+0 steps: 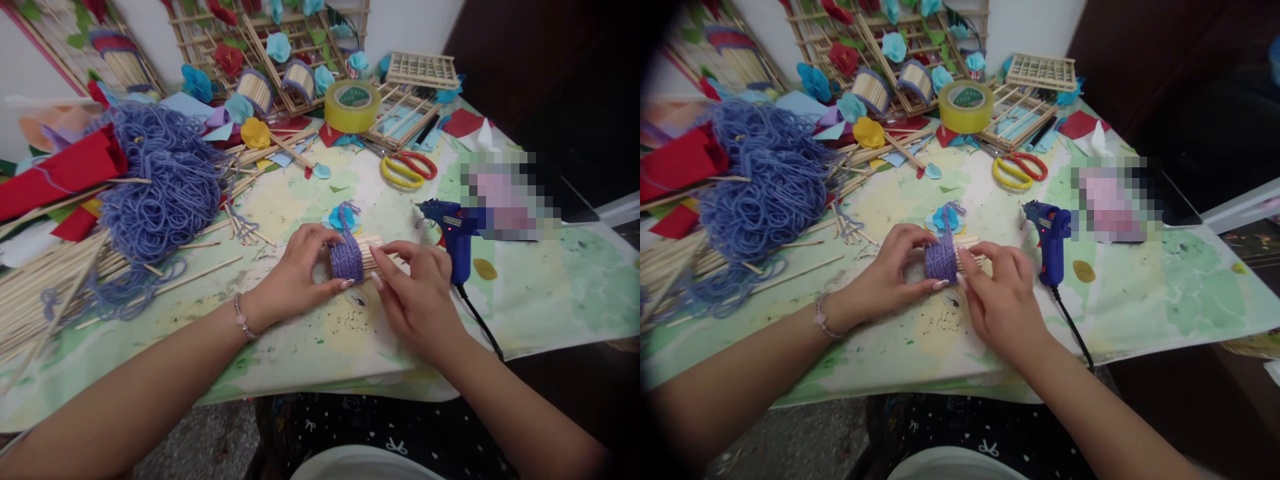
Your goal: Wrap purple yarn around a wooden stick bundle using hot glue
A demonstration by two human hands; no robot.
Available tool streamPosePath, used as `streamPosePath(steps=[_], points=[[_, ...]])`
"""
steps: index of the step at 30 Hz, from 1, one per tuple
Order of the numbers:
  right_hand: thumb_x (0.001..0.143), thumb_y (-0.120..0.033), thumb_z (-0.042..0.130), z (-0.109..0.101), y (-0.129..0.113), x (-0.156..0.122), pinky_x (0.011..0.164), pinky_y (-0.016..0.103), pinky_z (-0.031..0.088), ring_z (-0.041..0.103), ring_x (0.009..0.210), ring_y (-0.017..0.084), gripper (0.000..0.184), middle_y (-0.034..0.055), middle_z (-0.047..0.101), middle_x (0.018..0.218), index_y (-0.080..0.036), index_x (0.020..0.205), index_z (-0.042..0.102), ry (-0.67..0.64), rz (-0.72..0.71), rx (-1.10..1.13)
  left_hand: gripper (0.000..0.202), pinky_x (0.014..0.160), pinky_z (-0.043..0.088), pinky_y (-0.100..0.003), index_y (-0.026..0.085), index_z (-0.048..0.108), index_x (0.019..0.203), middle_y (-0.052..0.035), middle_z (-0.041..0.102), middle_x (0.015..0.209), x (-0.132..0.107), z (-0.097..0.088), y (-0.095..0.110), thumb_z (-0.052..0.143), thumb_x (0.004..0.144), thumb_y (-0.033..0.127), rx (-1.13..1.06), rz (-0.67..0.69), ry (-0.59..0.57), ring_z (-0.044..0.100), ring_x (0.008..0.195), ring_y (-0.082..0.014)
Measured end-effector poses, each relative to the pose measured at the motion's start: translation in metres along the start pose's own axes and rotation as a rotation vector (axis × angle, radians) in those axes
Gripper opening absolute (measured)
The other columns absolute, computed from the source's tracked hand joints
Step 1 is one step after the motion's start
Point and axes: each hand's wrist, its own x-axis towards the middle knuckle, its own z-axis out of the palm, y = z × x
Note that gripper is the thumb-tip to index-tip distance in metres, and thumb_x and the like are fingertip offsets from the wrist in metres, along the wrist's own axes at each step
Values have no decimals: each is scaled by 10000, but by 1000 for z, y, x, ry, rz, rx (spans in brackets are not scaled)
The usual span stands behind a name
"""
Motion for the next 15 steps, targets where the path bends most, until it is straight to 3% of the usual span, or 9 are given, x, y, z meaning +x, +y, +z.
streamPosePath(steps=[3, 7, 15], points=[[937, -327, 472, 0, -7, -7, 999, 563, 329, 341, 1276, 374, 425, 220, 404, 1441, -117, 1304, 516, -115, -33, -88, 586, 1040, 406, -470, 257, 457, 1202, -93, 466, 1205, 0, -1, 0, 769, 719, 373, -11, -3, -3, 454, 1182, -259], [934, -532, 416, 5, -12, -13, 1017, 607, 274, 238, 1369, 417, 572, 227, 318, 1519, -141, 1344, 493, -179, -26, -163, 574, 1037, 414, -467, 257, 457, 1205, -94, 470, 1204, 1, -1, 1, 759, 732, 376, -20, 1, -11, 456, 1182, -260], [905, -538, 487, 6, -14, -11, 1040, 610, 256, 247, 1392, 409, 593, 209, 334, 1530, -170, 1369, 455, -173, 18, -124, 596, 1030, 427, -476, 253, 459, 1211, -105, 452, 1217, 1, 0, 0, 767, 717, 379, -53, -29, -23, 458, 1186, -264]])
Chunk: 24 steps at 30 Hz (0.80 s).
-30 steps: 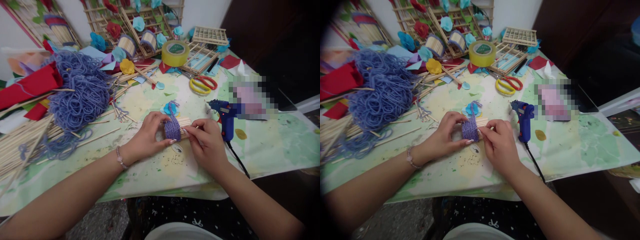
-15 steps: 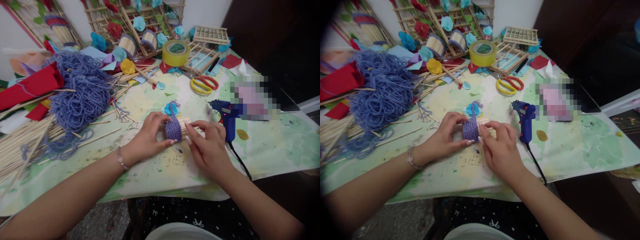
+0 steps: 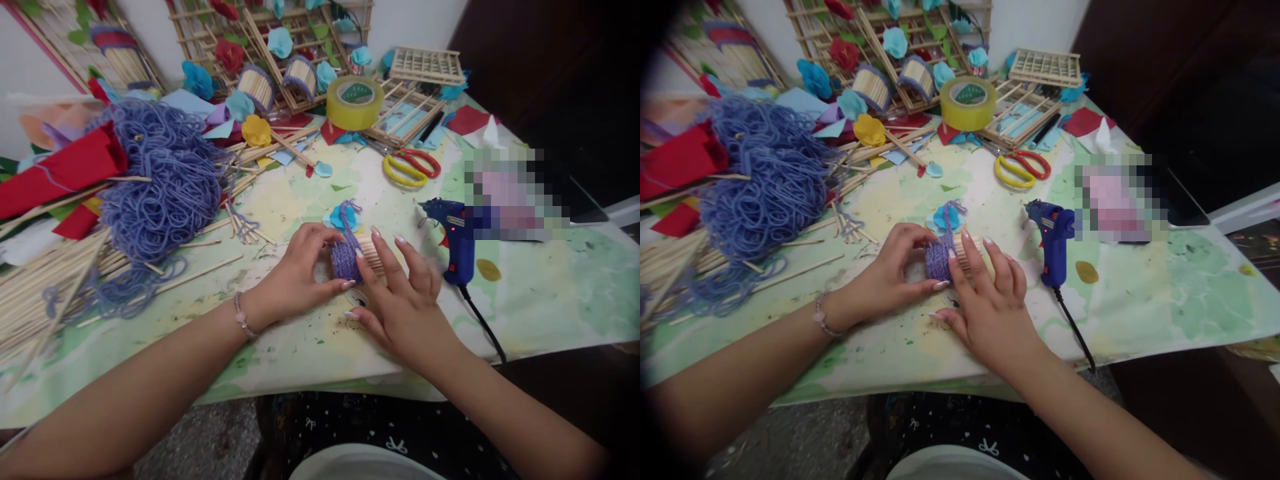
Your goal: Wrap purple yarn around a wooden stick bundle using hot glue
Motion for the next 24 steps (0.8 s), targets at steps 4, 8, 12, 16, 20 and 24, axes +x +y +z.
streamPosePath(steps=[4, 8, 12, 16, 20, 24], points=[[938, -431, 467, -6, 2, 0, 1042, 561, 289, 265, 1395, 362, 564, 183, 371, 1519, -166, 1420, 342, 39, -1, 145, 603, 1031, 425, -466, 249, 454, 1211, -102, 451, 1213, -1, 0, -1, 773, 715, 372, 0, 14, 2, 460, 1183, -257], [934, -344, 503, -7, 2, -1, 1050, 505, 271, 297, 1389, 319, 525, 149, 506, 1433, -148, 1388, 326, 39, -25, 211, 609, 1032, 418, -458, 248, 456, 1206, -97, 465, 1204, -1, 1, -2, 781, 708, 376, 10, 29, 13, 462, 1178, -252], [914, -319, 535, -4, 1, 1, 1050, 502, 270, 348, 1360, 314, 471, 142, 546, 1391, -159, 1321, 359, 31, -11, 260, 593, 1032, 416, -468, 257, 454, 1202, -99, 464, 1216, -1, 1, -2, 772, 716, 377, 7, 28, 9, 460, 1186, -260], [906, -329, 549, -3, 2, 4, 1059, 511, 258, 373, 1329, 313, 455, 140, 561, 1370, -156, 1289, 374, 23, -6, 273, 598, 1032, 416, -477, 255, 452, 1205, -104, 465, 1222, 0, 1, -1, 772, 715, 374, -2, 29, 7, 454, 1193, -268], [899, -341, 560, -4, 3, 4, 1079, 524, 258, 345, 1349, 316, 507, 152, 523, 1401, -144, 1319, 354, 33, -9, 315, 603, 1033, 420, -480, 247, 450, 1209, -105, 457, 1216, 0, 1, -2, 778, 713, 347, -19, 27, 1, 453, 1191, -265], [870, -319, 595, -5, 3, 3, 1082, 542, 273, 335, 1352, 325, 542, 168, 498, 1415, -142, 1317, 344, 69, -6, 353, 598, 1024, 435, -466, 252, 446, 1217, -100, 447, 1211, -1, 2, -3, 773, 724, 341, -38, 32, 1, 451, 1190, -257]])
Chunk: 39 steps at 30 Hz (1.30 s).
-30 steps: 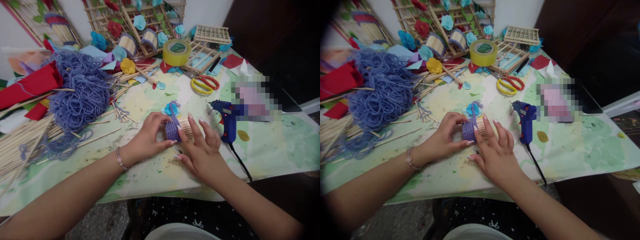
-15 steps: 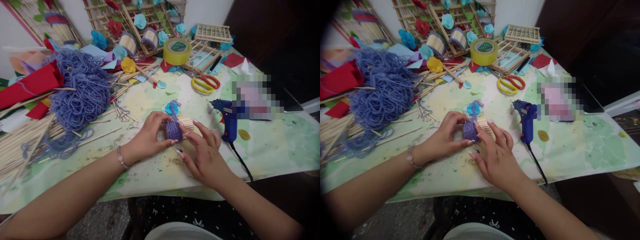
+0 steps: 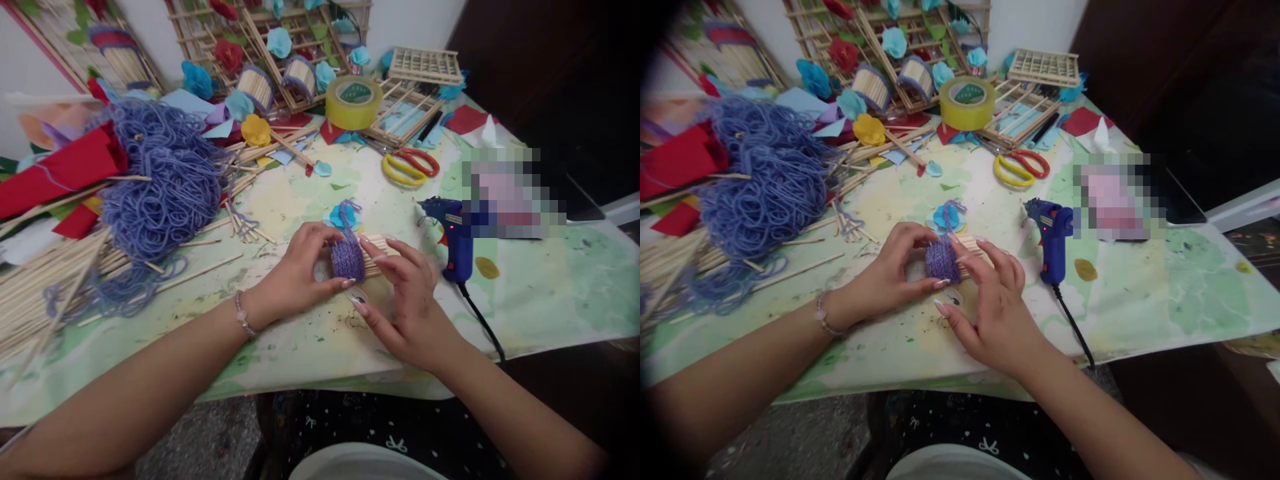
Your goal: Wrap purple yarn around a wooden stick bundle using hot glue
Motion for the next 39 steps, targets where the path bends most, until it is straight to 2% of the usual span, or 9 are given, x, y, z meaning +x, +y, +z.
streamPosePath(steps=[7, 11, 15, 19, 22, 26, 31, 34, 39], points=[[857, -331, 596, 4, -3, 6, 1043, 556, 323, 426, 1227, 326, 600, 177, 530, 1270, -95, 1370, 390, 10, 42, -46, 600, 1031, 421, -468, 259, 445, 1208, -94, 466, 1201, 1, 0, -1, 779, 715, 333, 41, 20, 7, 455, 1182, -263], [840, -323, 599, 2, -4, 8, 1056, 577, 313, 415, 1239, 330, 618, 170, 513, 1273, -114, 1386, 399, -24, 74, -7, 598, 1024, 428, -470, 259, 444, 1212, -96, 463, 1205, 1, 0, -1, 776, 719, 328, 30, 24, 6, 453, 1184, -264], [809, -298, 628, -1, -3, 5, 1072, 559, 321, 400, 1271, 322, 664, 161, 499, 1332, -142, 1392, 353, 30, 85, 67, 589, 1018, 439, -469, 261, 449, 1209, -93, 459, 1205, 1, 0, 0, 774, 722, 326, 6, 5, 3, 454, 1191, -263], [807, -252, 608, 0, -5, 0, 1071, 538, 306, 405, 1285, 315, 629, 137, 539, 1304, -150, 1380, 371, 35, 35, -27, 594, 1022, 436, -465, 255, 451, 1209, -99, 455, 1216, 0, 0, 1, 777, 717, 321, -1, -9, 5, 451, 1198, -261], [833, -272, 596, 3, -8, -2, 1076, 517, 278, 449, 1242, 303, 569, 132, 597, 1233, -121, 1350, 414, 51, 12, -155, 603, 1033, 419, -466, 251, 453, 1210, -99, 469, 1214, 1, 0, 1, 784, 710, 315, 26, -9, 4, 451, 1192, -260], [861, -286, 587, 3, -13, 0, 1109, 507, 211, 474, 1209, 290, 571, 116, 642, 1234, -102, 1364, 388, 26, -3, -267, 602, 1026, 418, -468, 243, 455, 1210, -104, 475, 1216, 1, -1, 3, 781, 712, 332, 41, -10, -2, 455, 1181, -263], [813, -361, 627, -3, -11, 10, 1110, 522, 229, 432, 1252, 318, 655, 121, 599, 1286, -120, 1379, 401, -12, 98, -182, 590, 1018, 426, -466, 253, 450, 1207, -99, 472, 1209, 1, -1, 2, 773, 719, 323, 34, 3, -1, 448, 1183, -265], [812, -358, 622, -2, -10, 14, 1100, 523, 248, 408, 1280, 325, 661, 137, 572, 1319, -108, 1379, 391, -14, 99, -161, 580, 1016, 431, -460, 259, 446, 1210, -94, 464, 1208, 1, -1, 1, 765, 729, 315, 17, 4, -4, 450, 1180, -261], [825, -345, 618, 0, -13, 21, 1106, 537, 218, 439, 1231, 316, 640, 102, 639, 1267, -117, 1366, 363, -28, 106, -184, 571, 1024, 427, -455, 265, 444, 1202, -85, 464, 1197, 1, -1, 2, 762, 728, 295, 14, 5, -4, 451, 1171, -254]])
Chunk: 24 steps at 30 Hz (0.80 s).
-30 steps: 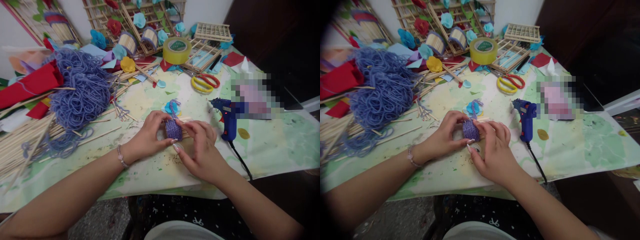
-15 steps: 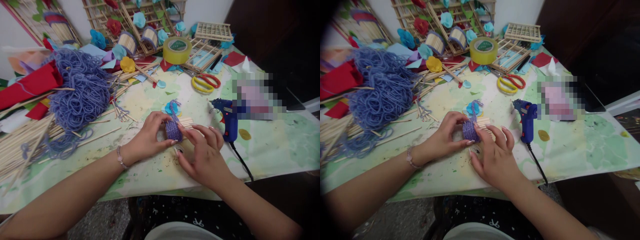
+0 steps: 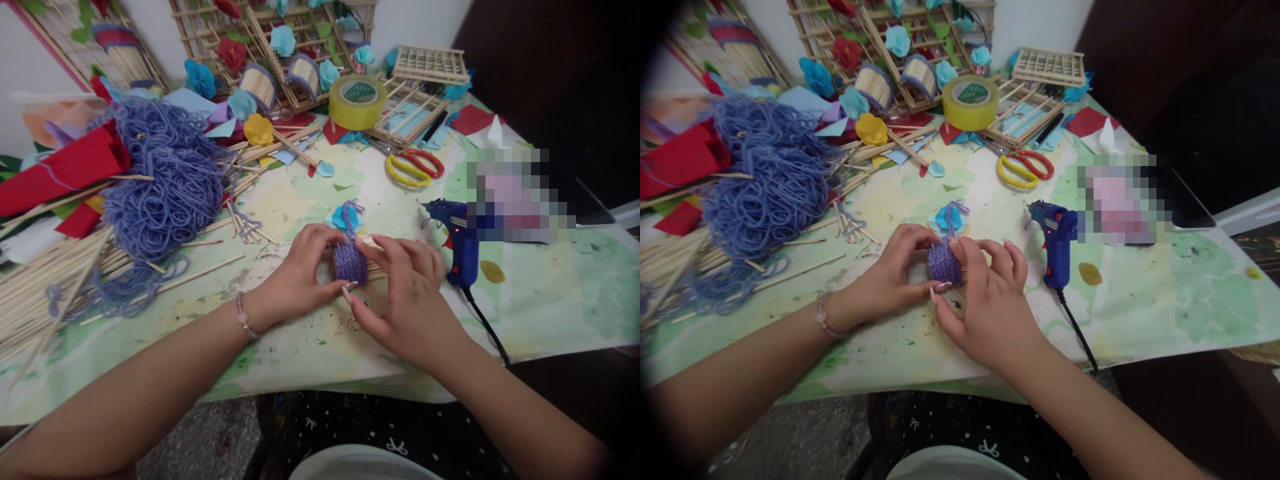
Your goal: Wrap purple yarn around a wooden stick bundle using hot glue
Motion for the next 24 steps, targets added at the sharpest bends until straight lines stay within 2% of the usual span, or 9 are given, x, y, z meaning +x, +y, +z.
streamPosePath(steps=[4, 7, 9, 11, 16, 19, 24], points=[[824, -362, 623, -3, 4, 3, 1139, 560, 161, 440, 1235, 303, 645, 89, 649, 1252, -129, 1365, 361, -54, -13, 34, 567, 1028, 424, -461, 266, 442, 1201, -85, 454, 1202, 1, 0, 0, 757, 731, 295, -7, -6, -2, 454, 1168, -252], [806, -331, 646, -6, 12, -1, 1118, 542, 259, 421, 1263, 299, 657, 95, 584, 1329, -166, 1377, 366, -22, 5, 146, 566, 1013, 436, -464, 258, 448, 1201, -94, 451, 1198, 0, -1, 1, 755, 731, 332, -8, -22, -1, 449, 1173, -259], [801, -275, 648, -9, 16, -8, 1081, 518, 336, 413, 1273, 300, 659, 106, 547, 1367, -184, 1388, 363, 56, 15, 204, 568, 1007, 443, -458, 251, 444, 1208, -101, 444, 1203, 0, -1, 1, 748, 737, 345, -4, -23, -4, 447, 1179, -260], [797, -210, 638, -12, 19, -18, 1058, 521, 363, 439, 1255, 301, 623, 115, 544, 1364, -202, 1369, 389, 137, 12, 255, 554, 1012, 437, -455, 247, 438, 1211, -103, 444, 1199, -1, -1, 2, 730, 752, 352, 18, -14, -6, 452, 1175, -256], [781, -80, 595, -12, 20, -46, 918, 504, 461, 586, 1060, 271, 443, 94, 612, 1145, -241, 1185, 517, 287, 36, 503, 516, 980, 439, -453, 237, 438, 1160, -99, 460, 1165, 1, 6, 12, 705, 768, 440, 104, -62, 53, 470, 1125, -257], [777, -51, 592, -10, 21, -55, 876, 475, 482, 592, 1015, 259, 401, 90, 605, 1062, -223, 1136, 537, 280, 71, 571, 550, 975, 418, -476, 210, 419, 1114, -103, 464, 1140, 3, 13, 21, 725, 735, 466, 251, -126, 98, 454, 1095, -272], [788, -50, 586, -9, 23, -57, 882, 459, 481, 580, 1024, 248, 383, 95, 585, 1063, -211, 1130, 528, 250, 84, 599, 576, 983, 402, -465, 204, 379, 1110, -99, 457, 1142, 4, 20, 25, 755, 707, 372, 357, -141, 91, 436, 1091, -272]])
